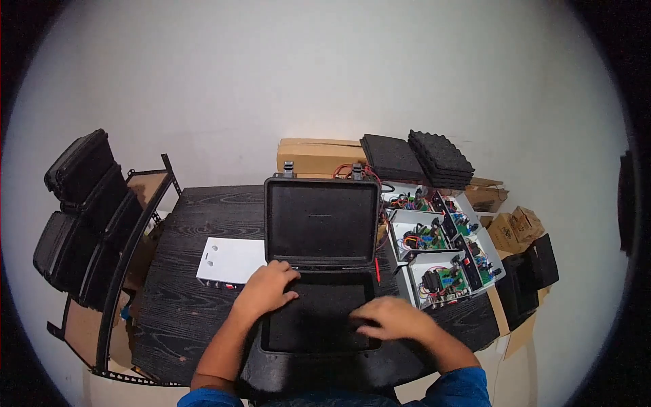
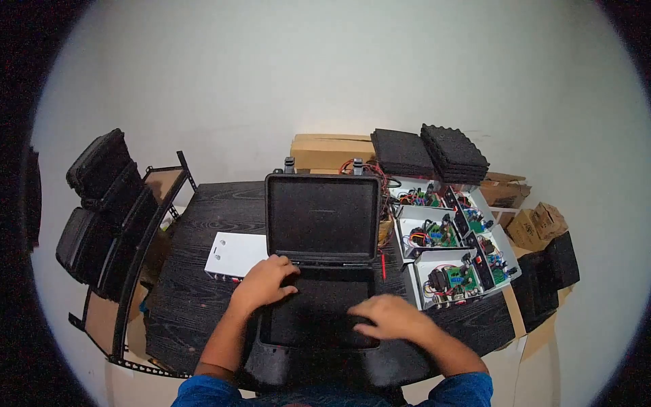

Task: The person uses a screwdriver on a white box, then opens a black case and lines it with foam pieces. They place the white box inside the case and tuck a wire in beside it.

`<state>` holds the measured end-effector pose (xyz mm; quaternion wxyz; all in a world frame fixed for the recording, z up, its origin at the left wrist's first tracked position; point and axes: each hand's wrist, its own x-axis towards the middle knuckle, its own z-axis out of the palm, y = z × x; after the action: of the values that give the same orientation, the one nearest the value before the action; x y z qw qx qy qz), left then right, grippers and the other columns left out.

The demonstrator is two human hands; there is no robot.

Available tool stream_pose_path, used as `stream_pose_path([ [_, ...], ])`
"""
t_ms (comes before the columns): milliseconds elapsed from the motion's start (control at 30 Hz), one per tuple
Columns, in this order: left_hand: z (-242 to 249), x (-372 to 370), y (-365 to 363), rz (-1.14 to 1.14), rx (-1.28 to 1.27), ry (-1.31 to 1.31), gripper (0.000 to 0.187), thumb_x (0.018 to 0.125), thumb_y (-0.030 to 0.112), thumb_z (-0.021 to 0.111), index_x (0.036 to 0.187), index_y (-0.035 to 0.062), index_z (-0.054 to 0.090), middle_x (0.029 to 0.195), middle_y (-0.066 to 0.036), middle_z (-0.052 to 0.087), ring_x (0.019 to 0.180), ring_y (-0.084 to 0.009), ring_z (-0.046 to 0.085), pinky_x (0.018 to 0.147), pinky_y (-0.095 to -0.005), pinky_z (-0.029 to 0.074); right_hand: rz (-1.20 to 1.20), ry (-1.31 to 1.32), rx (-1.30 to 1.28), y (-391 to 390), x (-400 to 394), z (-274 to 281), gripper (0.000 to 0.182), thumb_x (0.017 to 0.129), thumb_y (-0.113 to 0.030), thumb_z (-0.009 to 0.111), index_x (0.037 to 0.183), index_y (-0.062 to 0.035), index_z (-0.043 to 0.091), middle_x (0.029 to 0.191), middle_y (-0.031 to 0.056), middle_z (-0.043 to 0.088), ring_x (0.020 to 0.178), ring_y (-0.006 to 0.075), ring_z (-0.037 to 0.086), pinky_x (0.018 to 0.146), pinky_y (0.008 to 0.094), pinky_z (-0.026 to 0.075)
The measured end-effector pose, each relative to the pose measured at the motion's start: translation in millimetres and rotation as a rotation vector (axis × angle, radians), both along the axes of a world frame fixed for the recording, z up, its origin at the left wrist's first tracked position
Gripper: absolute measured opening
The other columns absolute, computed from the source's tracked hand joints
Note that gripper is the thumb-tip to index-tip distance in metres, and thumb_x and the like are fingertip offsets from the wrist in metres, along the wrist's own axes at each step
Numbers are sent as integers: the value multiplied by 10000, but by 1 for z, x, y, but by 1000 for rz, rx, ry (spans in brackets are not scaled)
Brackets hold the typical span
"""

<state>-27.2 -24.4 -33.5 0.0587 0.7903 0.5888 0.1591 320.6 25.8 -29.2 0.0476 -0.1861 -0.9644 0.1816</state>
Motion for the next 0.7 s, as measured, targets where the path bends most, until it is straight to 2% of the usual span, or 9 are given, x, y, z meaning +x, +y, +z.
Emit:
stream_pose_path([
  [67, 1, 5, -2, -33, -30, -47, 450, 849, 269, 839, 1242, 77, 728, 1206, -135, 707, 1165, -341, 664, 999, -464, 548, -187, 119, 100, 12, 9, 54, 401, 938, -342, 723, 1241, -80, 734, 1197, 166, 757, 1110, 361, 718, 973, 481, 568],
  [133, 1, 11, -4, -53, -149, -71, 472, 878, 300, 813, 1278, 73, 704, 1224, -153, 708, 1180, -366, 671, 1005, -479, 547, -410, 210, 273, 37, 20, 98, 347, 911, -307, 738, 1153, -59, 767, 1129, 168, 772, 1048, 358, 740, 935, 459, 583],
  [167, -3, 13, -2, -71, -211, -68, 473, 880, 307, 812, 1275, 70, 703, 1215, -160, 711, 1168, -374, 676, 1000, -482, 548, -561, 301, 353, 63, 30, 100, 314, 898, -273, 746, 1112, -47, 778, 1093, 163, 781, 1011, 354, 750, 918, 449, 585],
  [233, -21, 16, 2, -117, -271, -41, 490, 901, 345, 796, 1290, 63, 697, 1222, -182, 714, 1173, -392, 677, 1002, -490, 547, -591, 539, 445, 134, 46, 113, 292, 898, -228, 741, 1112, -32, 774, 1041, 164, 787, 955, 302, 766, 869, 412, 587],
  [267, -24, 19, 3, -120, -308, -24, 497, 905, 356, 792, 1293, 61, 696, 1225, -185, 714, 1176, -393, 676, 1004, -490, 546, -672, 593, 299, 159, 50, 129, 275, 910, -209, 732, 1101, -14, 762, 1011, 171, 785, 925, 275, 769, 838, 386, 585],
  [333, -28, 26, 7, -126, -380, 13, 510, 913, 378, 783, 1300, 59, 695, 1230, -190, 713, 1181, -395, 675, 1008, -490, 545, -775, 681, 392, 230, 69, 128, 264, 936, -208, 716, 1106, -9, 751, 978, 176, 781, 882, 273, 770, 823, 380, 584],
  [467, -60, 20, 18, -158, -424, 11, 554, 929, 455, 753, 1320, 68, 683, 1256, -180, 687, 1212, -389, 658, 1023, -500, 539, -1025, 585, 541, 341, 103, 105, 421, 925, -331, 739, 1226, -37, 728, 1197, 210, 745, 1129, 373, 715, 1010, 471, 541],
  [600, -56, 20, 19, -137, -431, -64, 504, 930, 397, 756, 1286, 45, 699, 1212, -201, 699, 1143, -401, 682, 988, -485, 546, -1152, 491, 602, 389, 110, 82, 542, 916, -405, 752, 1291, -19, 688, 1259, 227, 714, 1213, 393, 660, 1031, 480, 530],
  [700, -61, 18, 22, -137, -437, -97, 519, 946, 419, 747, 1291, 36, 694, 1200, -202, 703, 1132, -397, 685, 985, -481, 546, -1212, 422, 635, 403, 111, 75, 600, 911, -452, 748, 1328, -27, 675, 1304, 236, 690, 1278, 394, 618, 1058, 493, 517],
])
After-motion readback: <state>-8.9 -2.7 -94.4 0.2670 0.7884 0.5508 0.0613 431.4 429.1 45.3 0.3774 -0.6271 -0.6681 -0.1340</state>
